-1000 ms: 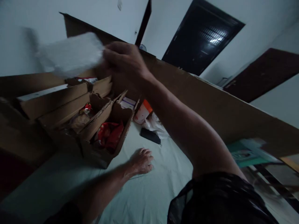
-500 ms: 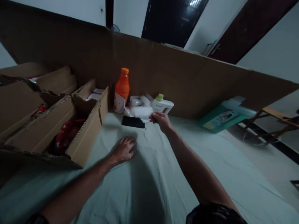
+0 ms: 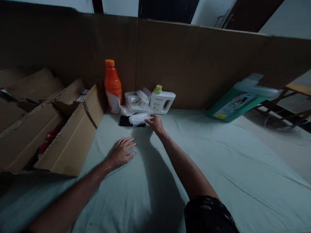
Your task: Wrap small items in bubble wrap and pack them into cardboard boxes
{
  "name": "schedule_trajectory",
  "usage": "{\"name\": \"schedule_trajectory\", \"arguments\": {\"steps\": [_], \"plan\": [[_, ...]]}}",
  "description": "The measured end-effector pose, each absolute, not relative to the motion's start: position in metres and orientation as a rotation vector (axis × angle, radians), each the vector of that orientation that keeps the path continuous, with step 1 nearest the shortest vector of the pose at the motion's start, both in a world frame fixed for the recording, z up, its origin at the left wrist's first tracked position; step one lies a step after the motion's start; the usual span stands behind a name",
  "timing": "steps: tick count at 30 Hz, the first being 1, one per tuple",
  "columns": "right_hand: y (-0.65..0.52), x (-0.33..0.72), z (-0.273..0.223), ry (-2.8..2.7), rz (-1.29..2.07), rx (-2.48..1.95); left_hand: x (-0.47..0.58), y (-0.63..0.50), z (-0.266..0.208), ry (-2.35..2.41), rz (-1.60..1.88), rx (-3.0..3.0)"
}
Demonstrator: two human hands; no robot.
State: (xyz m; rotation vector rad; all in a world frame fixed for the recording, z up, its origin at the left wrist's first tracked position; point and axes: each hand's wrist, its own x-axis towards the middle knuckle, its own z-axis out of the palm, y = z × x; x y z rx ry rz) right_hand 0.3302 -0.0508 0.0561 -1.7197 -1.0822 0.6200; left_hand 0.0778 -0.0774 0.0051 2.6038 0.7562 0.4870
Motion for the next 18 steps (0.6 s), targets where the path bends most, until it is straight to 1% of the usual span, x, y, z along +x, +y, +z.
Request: {"name": "schedule_trajectory", "arguments": {"steps": [3, 6, 9, 12, 18], "plan": [[-0.054, 0.318, 0.06, -1.019, 0.687, -1.63, 0.077, -0.078, 0.006, 0.757, 0.47, 2.624], [-0.086, 0.309, 0.074, -1.009, 0.758, -1.47, 0.077, -0.079, 0.004, 0.748, 0.503, 2.633], [-0.129, 0.303, 0.095, -0.975, 0.871, -1.263, 0.078, -0.077, 0.0, 0.773, 0.658, 2.576], [-0.169, 0.298, 0.115, -0.924, 0.944, -1.164, 0.077, -0.074, -0.001, 0.867, 0.856, 2.481], [-0.224, 0.289, 0.141, -0.845, 0.977, -1.046, 0.054, -0.093, 0.018, 0.989, 1.029, 2.427]]}}
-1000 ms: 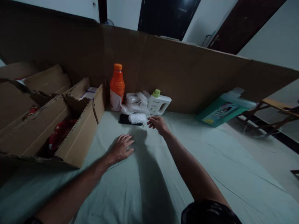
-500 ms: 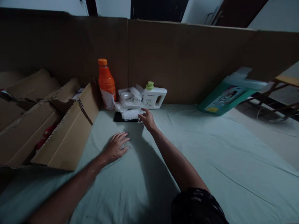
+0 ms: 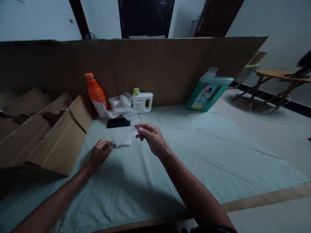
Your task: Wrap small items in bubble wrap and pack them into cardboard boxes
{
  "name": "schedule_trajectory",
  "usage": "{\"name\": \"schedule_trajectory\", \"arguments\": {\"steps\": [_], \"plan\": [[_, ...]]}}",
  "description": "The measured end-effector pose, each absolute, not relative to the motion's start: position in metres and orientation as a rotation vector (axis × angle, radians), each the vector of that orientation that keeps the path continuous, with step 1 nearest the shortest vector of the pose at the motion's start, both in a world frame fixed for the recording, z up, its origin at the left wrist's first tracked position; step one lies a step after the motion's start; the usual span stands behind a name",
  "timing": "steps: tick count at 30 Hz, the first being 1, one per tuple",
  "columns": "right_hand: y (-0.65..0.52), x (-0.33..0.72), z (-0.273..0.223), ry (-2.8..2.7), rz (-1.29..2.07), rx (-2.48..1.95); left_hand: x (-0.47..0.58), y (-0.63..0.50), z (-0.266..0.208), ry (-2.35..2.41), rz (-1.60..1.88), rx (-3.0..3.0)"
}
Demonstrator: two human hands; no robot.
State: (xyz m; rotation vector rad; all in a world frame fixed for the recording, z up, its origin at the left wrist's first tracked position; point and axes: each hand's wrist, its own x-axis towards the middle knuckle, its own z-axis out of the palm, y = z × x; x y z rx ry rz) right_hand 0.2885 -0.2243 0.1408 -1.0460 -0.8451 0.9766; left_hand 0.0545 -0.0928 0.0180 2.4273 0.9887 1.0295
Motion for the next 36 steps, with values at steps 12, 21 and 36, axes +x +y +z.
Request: {"name": "schedule_trajectory", "arguments": {"steps": [12, 21, 36], "plan": [[-0.283, 0.258, 0.185, -1.05, 1.03, -0.716, 0.074, -0.188, 0.057, 1.007, 1.047, 1.966], [-0.328, 0.275, 0.216, -1.073, 0.622, -0.799, 0.084, -0.236, 0.044, 0.867, 0.817, 1.799], [-0.19, 0.316, 0.114, -0.865, 0.947, -1.028, 0.072, -0.272, 0.033, 0.798, 0.624, 1.36]]}}
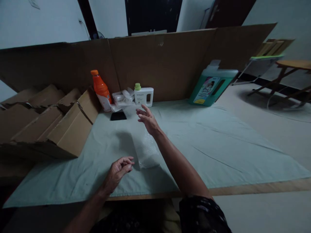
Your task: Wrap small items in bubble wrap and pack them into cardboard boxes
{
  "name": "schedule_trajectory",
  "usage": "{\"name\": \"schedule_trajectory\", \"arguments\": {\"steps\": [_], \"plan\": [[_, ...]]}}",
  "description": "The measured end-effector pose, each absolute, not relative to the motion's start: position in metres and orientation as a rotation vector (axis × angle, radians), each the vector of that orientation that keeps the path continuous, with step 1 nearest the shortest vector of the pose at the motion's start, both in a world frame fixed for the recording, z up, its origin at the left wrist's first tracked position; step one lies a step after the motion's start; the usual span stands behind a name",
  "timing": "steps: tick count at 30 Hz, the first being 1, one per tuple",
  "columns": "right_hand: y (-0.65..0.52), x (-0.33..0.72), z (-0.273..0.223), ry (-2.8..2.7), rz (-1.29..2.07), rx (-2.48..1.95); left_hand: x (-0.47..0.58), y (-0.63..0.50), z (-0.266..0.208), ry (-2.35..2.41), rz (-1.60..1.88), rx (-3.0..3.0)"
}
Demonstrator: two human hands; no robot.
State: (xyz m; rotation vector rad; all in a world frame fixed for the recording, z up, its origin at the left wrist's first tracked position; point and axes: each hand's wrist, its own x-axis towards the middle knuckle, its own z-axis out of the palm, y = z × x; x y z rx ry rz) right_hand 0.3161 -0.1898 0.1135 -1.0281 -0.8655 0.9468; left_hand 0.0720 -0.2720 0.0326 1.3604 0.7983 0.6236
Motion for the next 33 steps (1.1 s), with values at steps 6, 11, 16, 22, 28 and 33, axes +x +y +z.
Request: {"name": "schedule_trajectory", "arguments": {"steps": [6, 11, 16, 22, 28, 33], "plan": [[-0.218, 0.35, 0.083, -0.997, 0.866, -1.303, 0.062, -0.261, 0.035, 0.91, 0.691, 1.515], [-0.309, 0.353, 0.071, -1.369, 0.655, -1.729, 0.063, -0.247, 0.041, 0.933, 0.673, 1.573], [-0.365, 0.332, 0.049, -1.506, 0.528, -1.926, 0.081, -0.258, 0.045, 0.934, 0.422, 1.666], [-0.365, 0.29, 0.041, -1.445, 0.731, -1.779, 0.092, -0.27, 0.045, 0.919, 0.401, 1.665], [-0.373, 0.286, 0.046, -1.532, 0.884, -1.769, 0.058, -0.271, 0.045, 0.962, 0.341, 1.609], [-0.378, 0.302, 0.038, -1.519, 0.7, -1.914, 0.005, -0.263, 0.069, 1.207, 0.659, 1.85]]}}
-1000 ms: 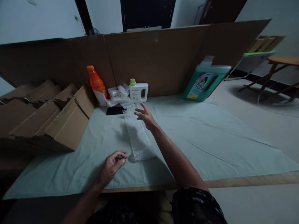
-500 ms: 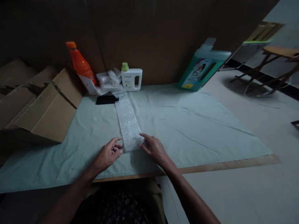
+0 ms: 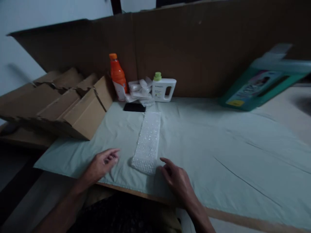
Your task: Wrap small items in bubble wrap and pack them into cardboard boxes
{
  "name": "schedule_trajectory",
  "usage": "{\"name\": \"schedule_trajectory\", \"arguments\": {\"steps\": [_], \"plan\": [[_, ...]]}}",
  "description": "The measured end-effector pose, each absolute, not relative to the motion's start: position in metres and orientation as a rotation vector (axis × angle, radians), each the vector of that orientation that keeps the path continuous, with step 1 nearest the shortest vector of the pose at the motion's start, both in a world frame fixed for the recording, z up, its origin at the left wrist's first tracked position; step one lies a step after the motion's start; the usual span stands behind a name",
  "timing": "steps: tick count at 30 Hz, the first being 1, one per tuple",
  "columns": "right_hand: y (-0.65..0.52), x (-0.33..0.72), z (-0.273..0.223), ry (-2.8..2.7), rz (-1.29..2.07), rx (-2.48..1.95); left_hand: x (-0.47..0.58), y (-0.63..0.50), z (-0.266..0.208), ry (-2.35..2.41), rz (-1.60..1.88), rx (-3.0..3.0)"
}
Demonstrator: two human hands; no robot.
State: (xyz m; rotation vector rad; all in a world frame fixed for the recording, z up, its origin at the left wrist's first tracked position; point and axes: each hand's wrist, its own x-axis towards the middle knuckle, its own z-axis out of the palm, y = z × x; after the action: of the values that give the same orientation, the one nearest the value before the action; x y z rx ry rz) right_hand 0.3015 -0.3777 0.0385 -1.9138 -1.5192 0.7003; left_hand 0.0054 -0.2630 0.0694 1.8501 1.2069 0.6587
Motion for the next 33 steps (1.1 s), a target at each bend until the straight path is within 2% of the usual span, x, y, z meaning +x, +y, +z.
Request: {"name": "schedule_trajectory", "arguments": {"steps": [4, 7, 15, 25, 29, 33], "plan": [[-0.377, 0.3, 0.031, -1.509, 0.63, -1.945, -0.054, -0.24, 0.108, 1.689, 1.497, 2.106], [-0.375, 0.293, 0.029, -1.487, 0.593, -1.949, -0.091, -0.213, 0.127, 1.811, 1.737, 2.265], [-0.372, 0.28, 0.029, -1.478, 0.546, -1.927, -0.09, -0.153, 0.111, 1.82, 1.573, 2.361], [-0.349, 0.267, 0.036, -1.496, 0.526, -1.891, -0.084, -0.178, 0.101, 1.473, 1.894, 2.028], [-0.359, 0.302, 0.041, -1.399, 0.416, -1.935, -0.096, -0.215, 0.097, 1.13, 1.761, 1.98], [-0.384, 0.372, 0.049, -1.219, 0.139, -2.183, -0.106, -0.238, 0.091, 0.892, 1.613, 1.928]]}}
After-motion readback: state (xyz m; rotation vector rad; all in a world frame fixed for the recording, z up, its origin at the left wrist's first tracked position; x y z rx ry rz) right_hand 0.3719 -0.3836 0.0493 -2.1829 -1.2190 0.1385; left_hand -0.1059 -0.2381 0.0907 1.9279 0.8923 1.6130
